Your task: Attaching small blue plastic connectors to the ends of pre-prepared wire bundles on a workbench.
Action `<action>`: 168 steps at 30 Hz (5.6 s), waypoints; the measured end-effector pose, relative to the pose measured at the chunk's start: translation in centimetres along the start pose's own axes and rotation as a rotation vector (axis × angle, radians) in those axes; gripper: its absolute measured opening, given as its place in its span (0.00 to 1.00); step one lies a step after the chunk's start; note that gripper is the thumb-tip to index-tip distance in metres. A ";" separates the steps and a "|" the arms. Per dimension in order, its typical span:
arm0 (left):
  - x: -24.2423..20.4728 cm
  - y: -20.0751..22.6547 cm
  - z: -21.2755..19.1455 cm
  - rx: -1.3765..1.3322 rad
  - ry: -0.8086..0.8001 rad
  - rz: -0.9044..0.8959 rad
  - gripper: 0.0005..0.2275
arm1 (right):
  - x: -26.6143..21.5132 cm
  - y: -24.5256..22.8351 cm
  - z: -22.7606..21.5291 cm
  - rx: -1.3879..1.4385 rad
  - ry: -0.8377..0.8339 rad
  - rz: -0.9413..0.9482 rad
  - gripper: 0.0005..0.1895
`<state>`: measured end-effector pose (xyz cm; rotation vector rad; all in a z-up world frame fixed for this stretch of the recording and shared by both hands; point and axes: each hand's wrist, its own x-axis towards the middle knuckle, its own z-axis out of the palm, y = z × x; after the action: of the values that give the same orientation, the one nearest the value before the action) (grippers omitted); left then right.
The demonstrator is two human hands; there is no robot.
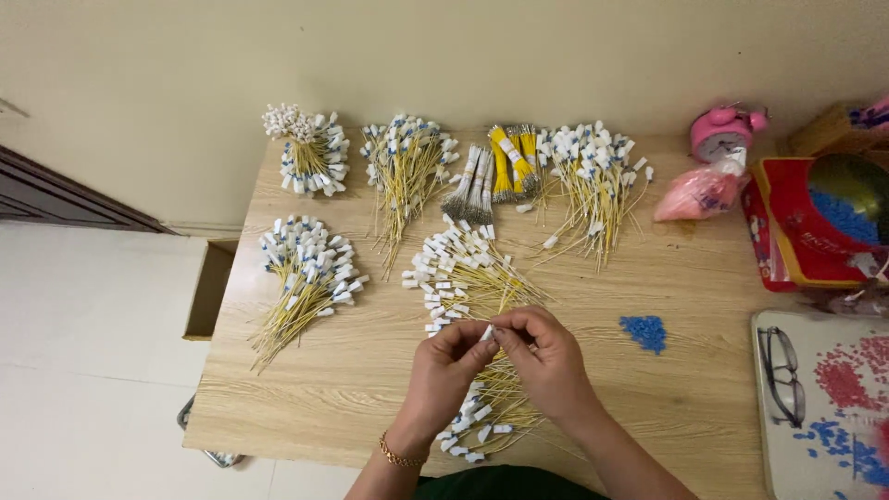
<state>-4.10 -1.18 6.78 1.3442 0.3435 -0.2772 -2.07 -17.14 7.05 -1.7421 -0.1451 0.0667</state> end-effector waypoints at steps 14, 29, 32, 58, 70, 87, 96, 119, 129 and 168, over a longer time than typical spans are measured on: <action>-0.4 -1.2 1.1 -0.055 0.056 -0.001 0.05 | -1.3 1.3 -0.3 -0.037 -0.026 -0.098 0.14; 1.6 -4.9 -2.2 1.036 0.025 0.147 0.08 | -2.1 15.4 -6.3 -0.520 0.052 0.254 0.13; 1.8 -6.6 -4.2 1.092 0.031 0.133 0.12 | -1.6 19.1 -10.9 -0.895 0.194 0.244 0.10; 13.0 -12.5 -8.6 1.319 0.283 0.020 0.10 | -0.1 22.9 -15.2 -0.941 0.250 0.424 0.09; 13.4 -13.4 -9.2 1.269 0.227 -0.108 0.13 | -0.7 22.9 -14.9 -0.821 0.360 0.181 0.06; 1.0 4.3 1.8 0.231 0.070 -0.267 0.16 | 0.6 2.1 -3.4 0.206 0.007 0.337 0.12; 0.8 0.2 2.0 0.099 -0.006 0.010 0.09 | 0.0 4.3 -1.8 0.115 0.008 0.102 0.08; 0.6 1.3 2.5 0.211 0.012 -0.004 0.08 | -0.6 3.4 -1.0 0.257 0.038 0.281 0.10; 0.7 1.5 2.5 0.077 0.011 -0.055 0.10 | -0.7 3.3 -1.4 0.107 0.014 0.011 0.14; 14.9 -15.1 -8.3 1.462 0.236 0.276 0.09 | 1.5 21.3 -14.2 -0.715 0.275 0.447 0.13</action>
<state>3.05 3.91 -14.25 2.8501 0.1004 -0.1046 2.49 -34.45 -11.30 -2.4471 0.4810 0.1088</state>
